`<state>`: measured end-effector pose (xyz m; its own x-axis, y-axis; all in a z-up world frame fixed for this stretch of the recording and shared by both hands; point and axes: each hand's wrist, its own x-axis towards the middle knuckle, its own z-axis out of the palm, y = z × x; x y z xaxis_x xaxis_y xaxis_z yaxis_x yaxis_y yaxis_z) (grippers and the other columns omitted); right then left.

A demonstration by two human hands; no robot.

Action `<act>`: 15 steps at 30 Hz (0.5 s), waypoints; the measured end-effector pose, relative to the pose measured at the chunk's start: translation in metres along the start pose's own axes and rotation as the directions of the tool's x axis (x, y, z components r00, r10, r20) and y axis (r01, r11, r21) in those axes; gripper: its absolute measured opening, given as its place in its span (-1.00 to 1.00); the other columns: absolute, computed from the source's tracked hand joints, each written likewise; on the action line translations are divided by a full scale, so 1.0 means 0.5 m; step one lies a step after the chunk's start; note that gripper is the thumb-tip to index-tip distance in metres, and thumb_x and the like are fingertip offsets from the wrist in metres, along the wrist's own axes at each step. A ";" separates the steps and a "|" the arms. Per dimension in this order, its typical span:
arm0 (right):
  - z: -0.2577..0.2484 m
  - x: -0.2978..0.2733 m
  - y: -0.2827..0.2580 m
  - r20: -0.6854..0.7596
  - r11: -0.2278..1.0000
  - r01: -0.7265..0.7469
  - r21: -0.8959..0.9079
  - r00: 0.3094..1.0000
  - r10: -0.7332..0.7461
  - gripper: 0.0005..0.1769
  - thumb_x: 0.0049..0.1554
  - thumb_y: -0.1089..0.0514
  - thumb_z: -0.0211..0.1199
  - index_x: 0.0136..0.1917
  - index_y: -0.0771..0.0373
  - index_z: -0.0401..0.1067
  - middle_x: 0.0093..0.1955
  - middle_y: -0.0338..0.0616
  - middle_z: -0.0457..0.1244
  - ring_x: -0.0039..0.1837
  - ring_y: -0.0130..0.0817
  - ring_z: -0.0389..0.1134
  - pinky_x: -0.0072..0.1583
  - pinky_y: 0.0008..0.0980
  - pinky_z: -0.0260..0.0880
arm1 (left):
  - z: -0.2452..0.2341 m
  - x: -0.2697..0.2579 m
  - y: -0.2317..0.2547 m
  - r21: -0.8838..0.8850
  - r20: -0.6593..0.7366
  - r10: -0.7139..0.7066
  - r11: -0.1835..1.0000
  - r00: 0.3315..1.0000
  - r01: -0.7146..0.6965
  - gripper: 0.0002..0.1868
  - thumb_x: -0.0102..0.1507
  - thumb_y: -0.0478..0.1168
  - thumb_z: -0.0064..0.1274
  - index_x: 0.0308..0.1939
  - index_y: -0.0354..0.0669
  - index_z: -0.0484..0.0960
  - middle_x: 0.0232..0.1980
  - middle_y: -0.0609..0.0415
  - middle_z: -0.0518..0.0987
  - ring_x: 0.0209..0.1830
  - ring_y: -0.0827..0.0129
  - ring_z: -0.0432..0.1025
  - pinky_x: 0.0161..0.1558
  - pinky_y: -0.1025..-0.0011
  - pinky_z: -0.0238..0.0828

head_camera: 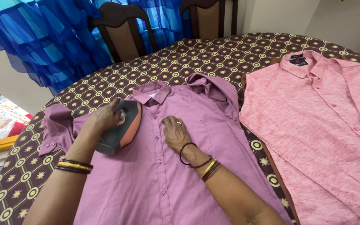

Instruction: The person unfolds a pink shirt and lays it flat on a round table. They then use an iron to press the shirt, smoothing out wrinkles on the body and sleeves.

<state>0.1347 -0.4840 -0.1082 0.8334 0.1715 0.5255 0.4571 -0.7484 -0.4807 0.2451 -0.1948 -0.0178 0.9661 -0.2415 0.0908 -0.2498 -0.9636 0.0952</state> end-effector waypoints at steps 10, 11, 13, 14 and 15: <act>-0.006 0.004 0.015 0.008 0.998 -0.027 0.062 1.000 0.027 -0.68 0.21 0.21 0.06 0.24 0.22 0.34 0.20 0.03 0.28 0.27 -0.02 0.29 0.38 -0.07 0.18 | -0.061 -0.170 0.069 -0.053 0.024 0.156 0.987 0.987 -0.154 -0.34 0.32 0.03 -0.11 0.51 0.06 0.21 0.04 -0.32 0.61 0.00 -0.17 0.53 0.04 0.03 0.43; -0.008 0.005 0.015 0.001 0.997 -0.032 0.071 0.999 0.032 -0.68 0.21 0.22 0.06 0.24 0.22 0.35 0.20 0.04 0.28 0.27 -0.01 0.29 0.38 -0.07 0.19 | -0.065 -0.179 0.075 -0.055 0.051 0.144 0.988 0.988 -0.141 -0.34 0.34 0.04 -0.12 0.52 0.08 0.20 0.04 -0.31 0.61 0.02 -0.15 0.53 0.05 0.04 0.43; -0.014 0.006 0.012 -0.011 0.995 -0.046 0.091 0.999 0.047 -0.66 0.20 0.22 0.07 0.25 0.22 0.34 0.21 0.07 0.28 0.27 0.02 0.29 0.36 -0.06 0.20 | -0.068 -0.190 0.084 -0.060 0.060 0.107 0.993 0.992 -0.104 -0.37 0.36 0.04 -0.16 0.53 0.09 0.22 0.06 -0.29 0.62 0.03 -0.14 0.54 0.09 0.05 0.43; -0.017 0.006 0.011 -0.017 0.993 -0.056 0.102 0.998 0.058 -0.65 0.20 0.21 0.09 0.26 0.23 0.34 0.21 0.09 0.27 0.27 0.04 0.29 0.36 -0.05 0.20 | -0.068 -0.189 0.087 -0.062 0.064 0.090 0.994 0.994 -0.086 -0.38 0.38 0.04 -0.18 0.53 0.10 0.22 0.07 -0.28 0.63 0.04 -0.14 0.54 0.11 0.05 0.43; -0.020 0.007 0.009 -0.023 0.992 -0.065 0.112 0.997 0.068 -0.64 0.19 0.21 0.10 0.27 0.23 0.34 0.22 0.11 0.27 0.26 0.06 0.28 0.35 -0.05 0.20 | -0.070 -0.183 0.088 -0.072 0.040 0.120 0.991 0.992 -0.117 -0.38 0.37 0.03 -0.17 0.52 0.08 0.24 0.07 -0.30 0.62 0.04 -0.15 0.53 0.10 0.05 0.43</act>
<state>0.1367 -0.4931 -0.1013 0.8553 0.1051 0.5073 0.4336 -0.6812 -0.5899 0.1433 -0.2109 0.0127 0.9310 -0.3596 0.0620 -0.3649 -0.9181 0.1547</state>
